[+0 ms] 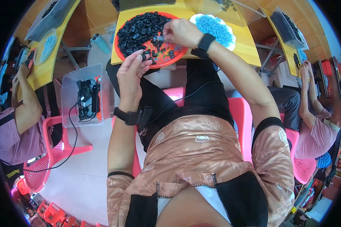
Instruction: The person assembles small plastic components by hand, picking up parts from a tray and fitting small pieces into them.
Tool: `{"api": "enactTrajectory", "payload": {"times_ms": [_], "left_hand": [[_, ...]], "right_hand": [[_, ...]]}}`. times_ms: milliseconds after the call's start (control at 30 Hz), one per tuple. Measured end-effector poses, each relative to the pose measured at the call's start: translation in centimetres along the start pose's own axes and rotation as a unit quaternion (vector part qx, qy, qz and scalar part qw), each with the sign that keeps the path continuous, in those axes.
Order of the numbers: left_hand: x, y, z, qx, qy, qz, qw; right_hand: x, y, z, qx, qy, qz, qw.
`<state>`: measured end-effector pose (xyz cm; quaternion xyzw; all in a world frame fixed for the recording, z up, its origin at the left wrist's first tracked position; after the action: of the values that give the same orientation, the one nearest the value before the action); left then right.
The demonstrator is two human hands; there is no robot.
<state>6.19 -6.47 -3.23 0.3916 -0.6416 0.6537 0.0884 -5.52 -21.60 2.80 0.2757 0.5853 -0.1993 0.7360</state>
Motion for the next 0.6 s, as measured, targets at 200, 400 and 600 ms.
{"api": "enactTrajectory", "payload": {"times_ms": [200, 400, 600], "left_hand": [[0.0, -0.1, 0.0, 0.002, 0.004, 0.010, 1.000], [0.9, -0.6, -0.4, 0.027, 0.043, 0.019, 0.999], [1.6, -0.8, -0.6, 0.046, 0.092, 0.052, 0.993]], "right_hand": [[0.9, 2.2, 2.5, -0.001, 0.030, -0.027, 0.999], [1.4, 1.8, 3.0, 0.000, 0.044, -0.024, 0.999], [-1.9, 2.3, -0.3, -0.004, -0.038, 0.191, 0.981]]}}
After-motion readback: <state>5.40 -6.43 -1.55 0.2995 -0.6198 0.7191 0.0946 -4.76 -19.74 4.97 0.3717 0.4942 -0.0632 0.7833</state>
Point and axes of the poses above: each hand's wrist, its own z-axis towards the middle knuckle, its own x-axis out of the palm, y = z × x, the point moved 8 cm from there along z, towards the middle knuckle, and after that the axes turned 9 degrees about -z, right-handed, at the moved point
